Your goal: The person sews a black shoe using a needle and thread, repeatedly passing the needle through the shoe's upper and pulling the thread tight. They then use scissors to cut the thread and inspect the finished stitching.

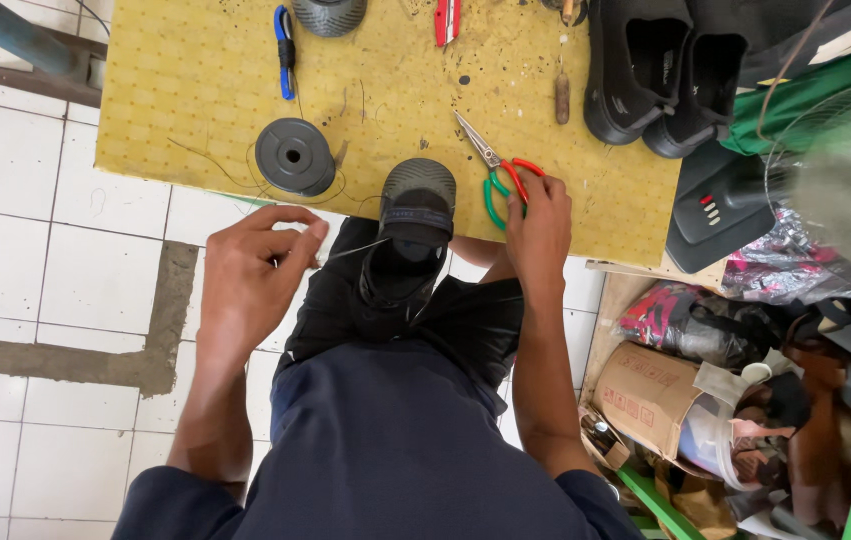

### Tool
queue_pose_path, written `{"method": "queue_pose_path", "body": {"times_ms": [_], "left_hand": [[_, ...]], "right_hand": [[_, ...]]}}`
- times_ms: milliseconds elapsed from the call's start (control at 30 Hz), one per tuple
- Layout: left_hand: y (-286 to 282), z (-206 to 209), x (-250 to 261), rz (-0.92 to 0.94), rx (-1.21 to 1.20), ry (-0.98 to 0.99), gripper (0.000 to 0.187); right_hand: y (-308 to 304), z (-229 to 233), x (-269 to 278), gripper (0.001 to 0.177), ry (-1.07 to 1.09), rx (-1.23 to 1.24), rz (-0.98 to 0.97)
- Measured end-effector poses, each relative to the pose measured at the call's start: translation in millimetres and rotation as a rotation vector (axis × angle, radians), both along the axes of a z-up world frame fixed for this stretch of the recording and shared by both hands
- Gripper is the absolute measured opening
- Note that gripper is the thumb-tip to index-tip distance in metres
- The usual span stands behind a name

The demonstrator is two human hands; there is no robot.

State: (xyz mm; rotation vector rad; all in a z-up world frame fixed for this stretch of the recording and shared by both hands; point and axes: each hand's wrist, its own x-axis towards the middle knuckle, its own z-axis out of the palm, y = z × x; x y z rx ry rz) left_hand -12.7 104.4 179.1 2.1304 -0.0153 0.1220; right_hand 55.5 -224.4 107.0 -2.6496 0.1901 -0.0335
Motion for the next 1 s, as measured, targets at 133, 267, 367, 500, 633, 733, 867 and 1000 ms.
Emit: {"method": "queue_pose_path", "body": {"times_ms": [133, 267, 367, 500, 633, 733, 867, 1000], "left_hand": [[10.5, 9.7, 7.4, 0.123, 0.166, -0.068, 0.031], [4.7, 37.6, 13.0, 0.070, 0.301, -0.066, 0.032], [-13.5, 16.1, 28.5, -0.072, 0.157, -0.211, 0.024], [-44.8, -12.2, 46.4, -0.329, -0.085, -0.166, 0.028], [-51.4, -49.3, 60.4, -0.346, -0.114, -0.149, 0.026], [-48.8, -69.0, 64.4, -0.359, -0.099, -0.173, 0.024], [-57.0, -92.0, 61.2, -0.370, -0.116, -0.199, 0.014], [-66.4, -111.8, 63.4, -0.369, -0.091, -0.254, 0.008]], "right_hand": [[-5.3, 8.3, 8.9, 0.034, 0.053, -0.004, 0.034], [-19.0, 2.7, 17.7, 0.054, 0.224, -0.082, 0.140], [-24.3, -3.9, 25.9, 0.053, 0.269, -0.170, 0.202], [-18.6, 16.6, 31.4, 0.047, 0.286, -0.219, 0.252], [-17.9, 48.4, 34.4, 0.061, 0.410, -0.159, 0.226], [-35.3, 46.3, 35.6, 0.060, 0.407, -0.110, 0.276], [-37.0, 76.2, 28.4, 0.057, 0.262, -0.158, 0.455], [-32.9, 107.5, 25.0, 0.052, 0.262, -0.342, 0.625]]}}
